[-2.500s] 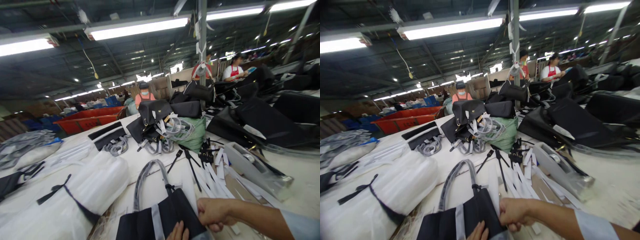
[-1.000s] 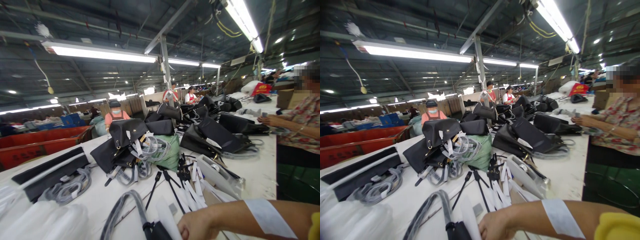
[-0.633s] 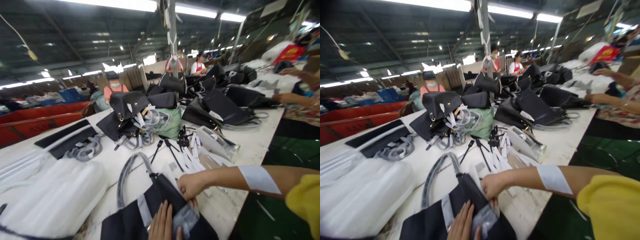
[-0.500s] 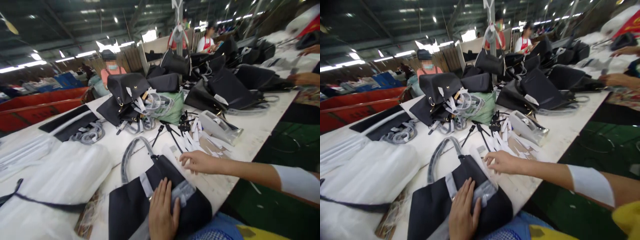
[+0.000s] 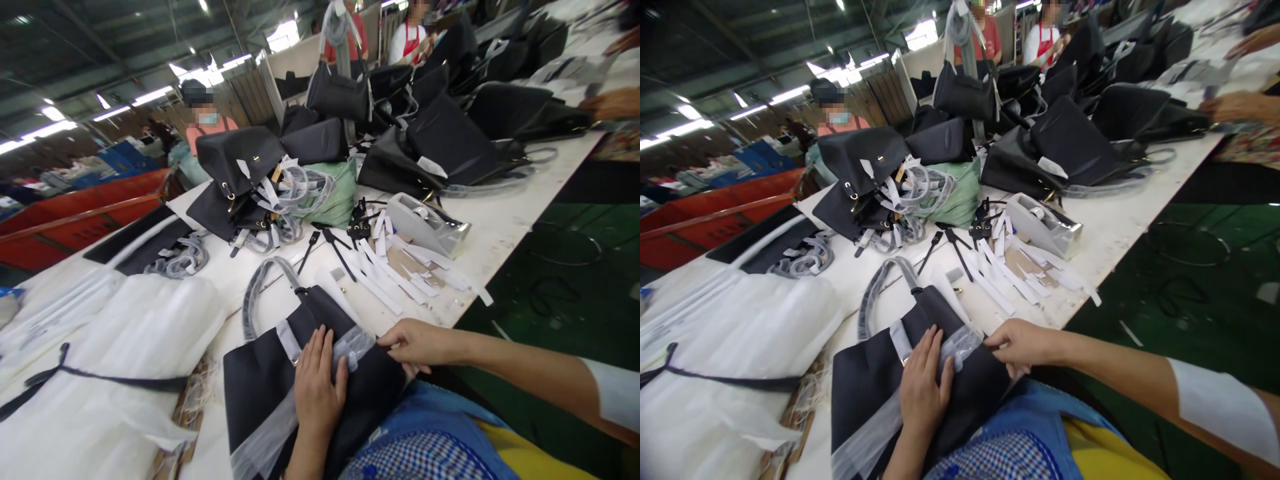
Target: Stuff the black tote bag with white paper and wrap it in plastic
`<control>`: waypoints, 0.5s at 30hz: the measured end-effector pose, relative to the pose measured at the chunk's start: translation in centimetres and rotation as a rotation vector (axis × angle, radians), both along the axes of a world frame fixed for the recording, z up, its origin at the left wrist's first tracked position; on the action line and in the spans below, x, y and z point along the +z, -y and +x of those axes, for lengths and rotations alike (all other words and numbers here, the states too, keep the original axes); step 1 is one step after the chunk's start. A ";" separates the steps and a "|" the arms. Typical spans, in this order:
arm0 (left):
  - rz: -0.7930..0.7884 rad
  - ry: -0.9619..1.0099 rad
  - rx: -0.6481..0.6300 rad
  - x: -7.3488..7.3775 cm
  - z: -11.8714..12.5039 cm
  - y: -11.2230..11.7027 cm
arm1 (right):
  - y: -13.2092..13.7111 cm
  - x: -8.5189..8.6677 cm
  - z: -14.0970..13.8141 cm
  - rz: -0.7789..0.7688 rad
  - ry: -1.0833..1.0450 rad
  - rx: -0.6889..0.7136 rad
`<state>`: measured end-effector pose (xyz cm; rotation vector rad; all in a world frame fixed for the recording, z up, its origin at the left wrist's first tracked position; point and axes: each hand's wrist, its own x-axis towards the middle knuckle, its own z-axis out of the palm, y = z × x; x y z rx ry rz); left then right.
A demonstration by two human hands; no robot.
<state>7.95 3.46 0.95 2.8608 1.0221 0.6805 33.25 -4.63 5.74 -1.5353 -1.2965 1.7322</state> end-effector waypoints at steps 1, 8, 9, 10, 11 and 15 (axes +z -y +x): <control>0.001 0.000 0.000 0.0 0.0 0.0 | -0.2 0.3 0.0 -0.026 -0.025 0.025; 0.006 -0.010 -0.005 -0.1 0.0 0.0 | -0.7 0.8 -0.8 0.001 0.047 0.018; 0.008 -0.012 -0.006 -0.1 0.0 0.0 | -0.7 0.8 -0.6 0.060 0.097 0.031; 0.011 -0.014 -0.008 0.0 0.0 0.0 | -0.8 0.9 -0.4 0.129 0.153 0.054; 0.014 -0.017 -0.011 0.0 0.0 0.0 | -0.8 1.0 0.0 0.193 0.204 0.088; 0.000 -0.049 -0.027 0.2 0.0 0.0 | -0.9 1.7 1.6 0.150 0.245 0.303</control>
